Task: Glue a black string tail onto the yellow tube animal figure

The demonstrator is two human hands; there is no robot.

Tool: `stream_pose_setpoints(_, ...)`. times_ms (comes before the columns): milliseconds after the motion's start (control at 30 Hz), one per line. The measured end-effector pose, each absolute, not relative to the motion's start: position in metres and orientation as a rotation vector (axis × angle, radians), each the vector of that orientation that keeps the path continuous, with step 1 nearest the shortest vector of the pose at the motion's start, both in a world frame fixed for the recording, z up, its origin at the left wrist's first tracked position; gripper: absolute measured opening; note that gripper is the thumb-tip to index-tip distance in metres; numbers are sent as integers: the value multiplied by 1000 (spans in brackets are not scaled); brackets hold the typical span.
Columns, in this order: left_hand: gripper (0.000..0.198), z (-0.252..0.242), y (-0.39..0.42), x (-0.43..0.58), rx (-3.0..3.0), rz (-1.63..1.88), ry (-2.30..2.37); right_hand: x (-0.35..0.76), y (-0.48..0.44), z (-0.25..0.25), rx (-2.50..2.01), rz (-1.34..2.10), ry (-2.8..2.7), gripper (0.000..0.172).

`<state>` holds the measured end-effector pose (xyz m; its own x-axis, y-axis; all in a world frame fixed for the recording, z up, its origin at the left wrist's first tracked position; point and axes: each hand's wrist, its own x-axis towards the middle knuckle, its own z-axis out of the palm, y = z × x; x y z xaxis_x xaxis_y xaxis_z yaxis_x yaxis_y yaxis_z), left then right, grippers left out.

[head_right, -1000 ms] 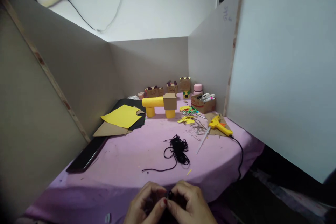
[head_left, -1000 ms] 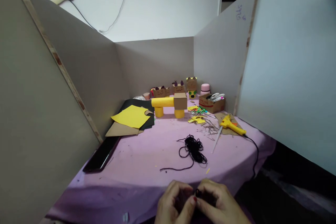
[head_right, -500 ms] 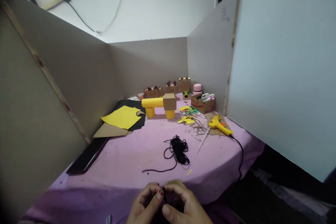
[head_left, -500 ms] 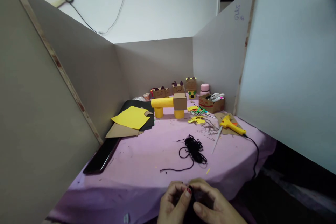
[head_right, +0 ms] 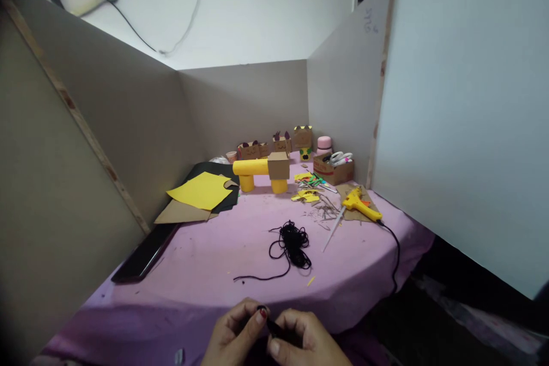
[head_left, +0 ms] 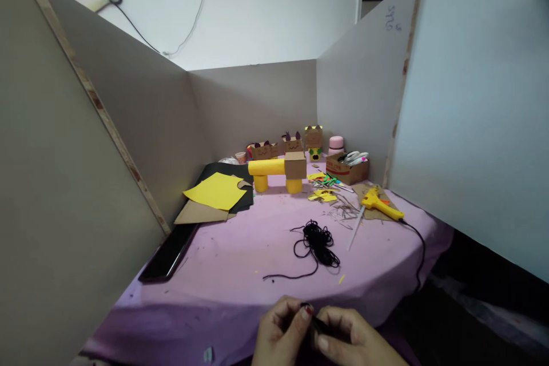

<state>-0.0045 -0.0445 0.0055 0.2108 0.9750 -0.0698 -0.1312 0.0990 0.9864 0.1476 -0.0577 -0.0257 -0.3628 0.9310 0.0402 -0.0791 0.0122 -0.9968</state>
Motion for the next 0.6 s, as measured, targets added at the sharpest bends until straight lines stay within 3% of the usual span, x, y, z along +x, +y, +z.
stream_pose_setpoints(167,33,7,-45,-6,1083,1073,1039,157,-58,-16,-1022,1306,-1418,49)
stream_pose_setpoints(333,33,-6,-44,-5,1136,1053,1001,149,-59,-10,-894,1458,-1410,41)
stream_pose_setpoints(600,33,-13,-46,-6,1220,1096,999,144,-59,-12,-972,1434,-1409,46)
